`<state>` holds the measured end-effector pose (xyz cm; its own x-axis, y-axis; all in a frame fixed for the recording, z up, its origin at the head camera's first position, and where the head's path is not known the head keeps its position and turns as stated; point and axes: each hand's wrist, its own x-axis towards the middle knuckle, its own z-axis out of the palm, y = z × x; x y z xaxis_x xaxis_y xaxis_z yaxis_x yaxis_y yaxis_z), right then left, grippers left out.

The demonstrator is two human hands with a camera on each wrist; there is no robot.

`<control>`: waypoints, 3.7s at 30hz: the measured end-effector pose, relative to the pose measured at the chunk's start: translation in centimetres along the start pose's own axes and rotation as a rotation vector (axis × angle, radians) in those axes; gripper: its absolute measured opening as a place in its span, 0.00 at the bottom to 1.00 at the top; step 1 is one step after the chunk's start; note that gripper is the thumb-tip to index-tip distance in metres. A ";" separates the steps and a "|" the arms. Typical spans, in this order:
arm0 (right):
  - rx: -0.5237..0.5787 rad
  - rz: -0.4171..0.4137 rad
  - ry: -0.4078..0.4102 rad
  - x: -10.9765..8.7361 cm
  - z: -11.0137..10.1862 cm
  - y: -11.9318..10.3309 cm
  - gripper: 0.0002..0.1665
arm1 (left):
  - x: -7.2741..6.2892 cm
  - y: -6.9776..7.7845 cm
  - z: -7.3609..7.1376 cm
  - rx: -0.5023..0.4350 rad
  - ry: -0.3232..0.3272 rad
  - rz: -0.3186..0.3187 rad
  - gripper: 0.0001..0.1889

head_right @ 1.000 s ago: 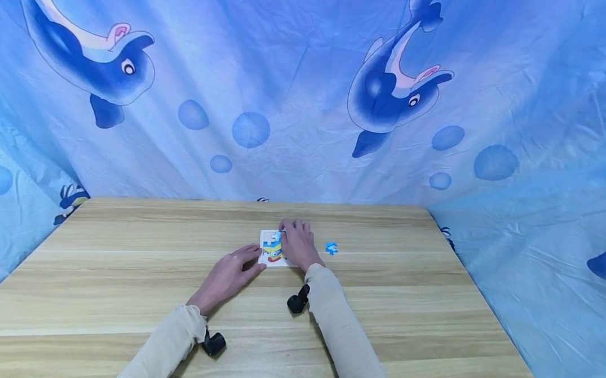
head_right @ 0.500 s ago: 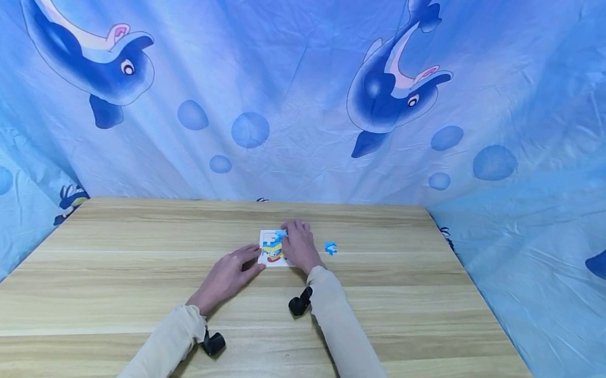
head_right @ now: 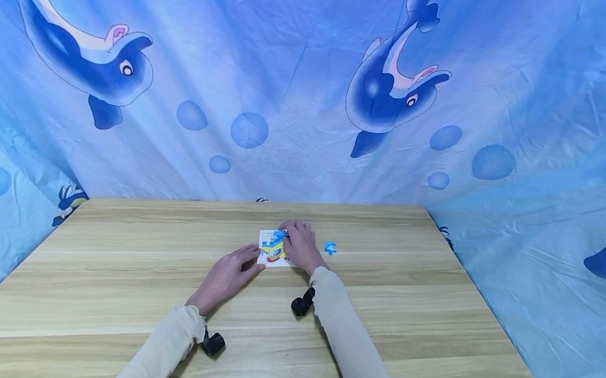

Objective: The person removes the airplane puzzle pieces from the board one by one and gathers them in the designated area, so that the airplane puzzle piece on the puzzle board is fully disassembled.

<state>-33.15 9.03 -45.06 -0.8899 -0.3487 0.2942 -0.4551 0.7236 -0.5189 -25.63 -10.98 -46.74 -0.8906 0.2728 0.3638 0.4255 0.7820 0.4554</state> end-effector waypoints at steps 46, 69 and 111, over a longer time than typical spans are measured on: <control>-0.242 -0.104 -0.062 -0.5 -0.3 -0.3 0.26 | -0.1 0.0 0.0 0.008 -0.015 0.000 0.25; -0.102 -0.107 0.034 -3.3 -4.5 3.8 0.25 | -0.1 -0.2 0.0 0.009 -0.015 -0.024 0.26; -0.198 -0.026 0.051 -8.7 -9.7 11.3 0.22 | -0.1 0.1 0.0 0.005 -0.035 -0.040 0.26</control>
<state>-30.29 26.03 -45.73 -0.8730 -0.3417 0.3482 -0.4581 0.8194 -0.3446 -25.48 -10.95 -46.77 -0.9118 0.2608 0.3171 0.3890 0.7956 0.4644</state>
